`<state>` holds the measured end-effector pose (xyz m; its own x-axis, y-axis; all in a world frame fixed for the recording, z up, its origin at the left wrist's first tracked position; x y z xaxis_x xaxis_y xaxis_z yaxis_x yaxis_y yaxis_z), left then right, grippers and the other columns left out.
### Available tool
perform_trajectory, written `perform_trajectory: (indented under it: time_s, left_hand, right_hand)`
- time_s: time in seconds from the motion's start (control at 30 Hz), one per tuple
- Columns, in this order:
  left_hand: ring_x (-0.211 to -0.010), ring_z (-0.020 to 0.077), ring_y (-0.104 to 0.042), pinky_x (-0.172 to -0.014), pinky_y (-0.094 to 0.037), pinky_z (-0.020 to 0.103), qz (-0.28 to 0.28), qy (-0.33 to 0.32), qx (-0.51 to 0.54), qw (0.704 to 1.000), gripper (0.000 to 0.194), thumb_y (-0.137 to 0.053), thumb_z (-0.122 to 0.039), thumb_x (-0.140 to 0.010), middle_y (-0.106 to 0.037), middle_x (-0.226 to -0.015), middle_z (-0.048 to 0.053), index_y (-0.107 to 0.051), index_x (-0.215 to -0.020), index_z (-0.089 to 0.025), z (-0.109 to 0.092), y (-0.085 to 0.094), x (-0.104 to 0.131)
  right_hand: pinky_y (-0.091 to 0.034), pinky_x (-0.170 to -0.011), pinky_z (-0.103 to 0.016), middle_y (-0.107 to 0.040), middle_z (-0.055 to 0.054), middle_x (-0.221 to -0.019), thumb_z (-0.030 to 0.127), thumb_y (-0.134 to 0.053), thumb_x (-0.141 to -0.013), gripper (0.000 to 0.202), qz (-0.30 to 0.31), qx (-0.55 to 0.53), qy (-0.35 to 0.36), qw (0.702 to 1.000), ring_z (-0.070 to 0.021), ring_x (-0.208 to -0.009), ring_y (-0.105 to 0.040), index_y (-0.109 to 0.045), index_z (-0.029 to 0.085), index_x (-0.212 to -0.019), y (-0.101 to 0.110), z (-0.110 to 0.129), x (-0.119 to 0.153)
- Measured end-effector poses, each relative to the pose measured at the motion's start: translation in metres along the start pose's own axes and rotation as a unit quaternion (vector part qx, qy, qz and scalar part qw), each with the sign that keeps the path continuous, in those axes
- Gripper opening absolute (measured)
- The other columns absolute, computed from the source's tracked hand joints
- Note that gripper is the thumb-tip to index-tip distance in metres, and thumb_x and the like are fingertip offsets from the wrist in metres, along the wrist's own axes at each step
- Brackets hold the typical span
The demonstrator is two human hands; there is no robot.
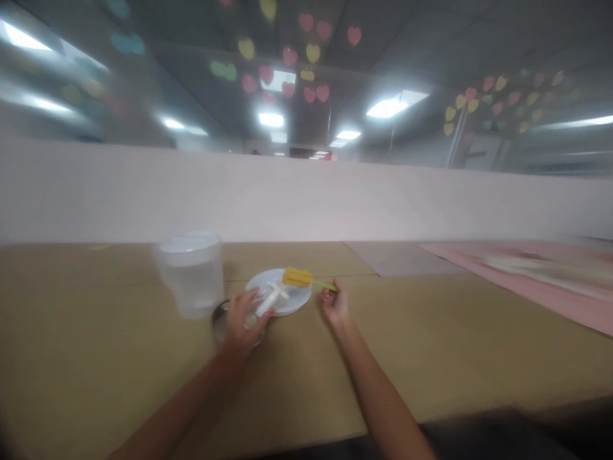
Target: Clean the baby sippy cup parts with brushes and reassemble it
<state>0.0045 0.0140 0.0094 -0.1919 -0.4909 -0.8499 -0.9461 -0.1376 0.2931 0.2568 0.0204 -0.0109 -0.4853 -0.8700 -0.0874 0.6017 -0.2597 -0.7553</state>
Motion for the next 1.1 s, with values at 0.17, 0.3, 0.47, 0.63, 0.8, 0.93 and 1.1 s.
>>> perform_trajectory:
  time_s: [0.17, 0.3, 0.47, 0.63, 0.8, 0.93, 1.1]
  left_hand:
    - [-0.098, 0.0201, -0.060, -0.084, -0.052, 0.034, -0.018, 0.004, -0.010, 1.000, 0.043, -0.056, -0.035, -0.081, -0.051, -0.110, 0.008, -0.047, -0.122, -0.025, 0.001, 0.001, -0.001]
    - [-0.103, 0.0224, -0.057, -0.089, -0.048, 0.037, -0.003, -0.016, -0.061, 0.998, 0.044, -0.056, -0.035, -0.082, -0.053, -0.110, 0.010, -0.046, -0.122, -0.022, 0.004, 0.001, -0.001]
    - [-0.104, 0.0239, -0.056, -0.090, -0.046, 0.037, 0.018, -0.033, -0.124, 0.992, 0.045, -0.054, -0.035, -0.082, -0.056, -0.111, 0.009, -0.045, -0.124, -0.022, 0.005, 0.003, -0.002]
    - [-0.098, 0.0232, -0.058, -0.086, -0.047, 0.035, 0.021, -0.019, -0.136, 0.990, 0.046, -0.055, -0.040, -0.082, -0.058, -0.108, 0.009, -0.044, -0.123, -0.022, 0.002, 0.006, -0.005]
    - [-0.096, 0.0230, -0.059, -0.085, -0.046, 0.035, 0.023, -0.042, -0.168, 0.985, 0.044, -0.055, -0.042, -0.083, -0.060, -0.104, 0.008, -0.046, -0.121, -0.022, 0.000, 0.007, -0.006]
    - [-0.099, 0.0234, -0.058, -0.086, -0.045, 0.035, 0.024, -0.064, -0.181, 0.981, 0.043, -0.053, -0.041, -0.084, -0.060, -0.107, 0.009, -0.046, -0.122, -0.022, 0.005, 0.006, -0.005]
    - [-0.101, 0.0241, -0.057, -0.088, -0.045, 0.036, 0.031, -0.080, -0.190, 0.978, 0.043, -0.052, -0.040, -0.084, -0.060, -0.109, 0.009, -0.046, -0.123, -0.022, 0.010, 0.005, -0.003]
  right_hand:
    - [-0.028, -0.033, -0.015, -0.040, 0.007, -0.040, 0.038, -0.054, -0.083, 0.031, -0.047, -0.032, -0.022, 0.998, -0.0051, -0.033, -0.036, -0.042, 0.019, -0.061, -0.003, 0.000, 0.001]
    - [-0.027, -0.032, -0.015, -0.040, 0.007, -0.040, 0.040, -0.059, -0.079, 0.033, -0.017, -0.030, -0.010, 0.999, -0.0045, -0.034, -0.035, -0.041, 0.019, -0.061, -0.005, 0.002, 0.001]
    - [-0.027, -0.034, -0.015, -0.040, 0.008, -0.039, 0.043, -0.060, -0.079, 0.033, 0.006, 0.002, 0.022, 1.000, -0.0042, -0.033, -0.033, -0.043, 0.019, -0.062, -0.005, 0.004, 0.002]
    - [-0.025, -0.034, -0.016, -0.037, 0.008, -0.037, 0.057, -0.056, -0.077, 0.045, 0.003, -0.002, 0.046, 0.999, -0.0044, -0.033, -0.031, -0.042, 0.019, -0.058, -0.007, 0.007, 0.004]
    - [-0.023, -0.034, -0.018, -0.037, 0.008, -0.036, 0.064, -0.052, -0.076, 0.049, 0.003, -0.009, 0.056, 0.998, -0.0047, -0.032, -0.030, -0.044, 0.019, -0.057, -0.009, 0.009, 0.005]
    - [-0.023, -0.034, -0.018, -0.036, 0.007, -0.037, 0.067, -0.051, -0.074, 0.052, 0.001, 0.009, 0.070, 0.997, -0.0046, -0.033, -0.030, -0.045, 0.019, -0.057, -0.008, 0.011, 0.004]
    - [-0.024, -0.035, -0.018, -0.038, 0.006, -0.039, 0.069, -0.049, -0.074, 0.054, 0.009, 0.033, 0.089, 0.995, -0.0050, -0.034, -0.032, -0.047, 0.018, -0.055, -0.007, 0.015, 0.004]
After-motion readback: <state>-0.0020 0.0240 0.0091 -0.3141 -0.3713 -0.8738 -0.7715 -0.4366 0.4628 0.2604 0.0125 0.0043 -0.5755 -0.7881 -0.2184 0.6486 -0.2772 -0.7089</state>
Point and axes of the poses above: each hand's wrist, its own x-axis away from the middle knuckle, its own y-axis out of the back of the hand, z = x × y, the point moved 2 cm from there along -x, towards the middle knuckle
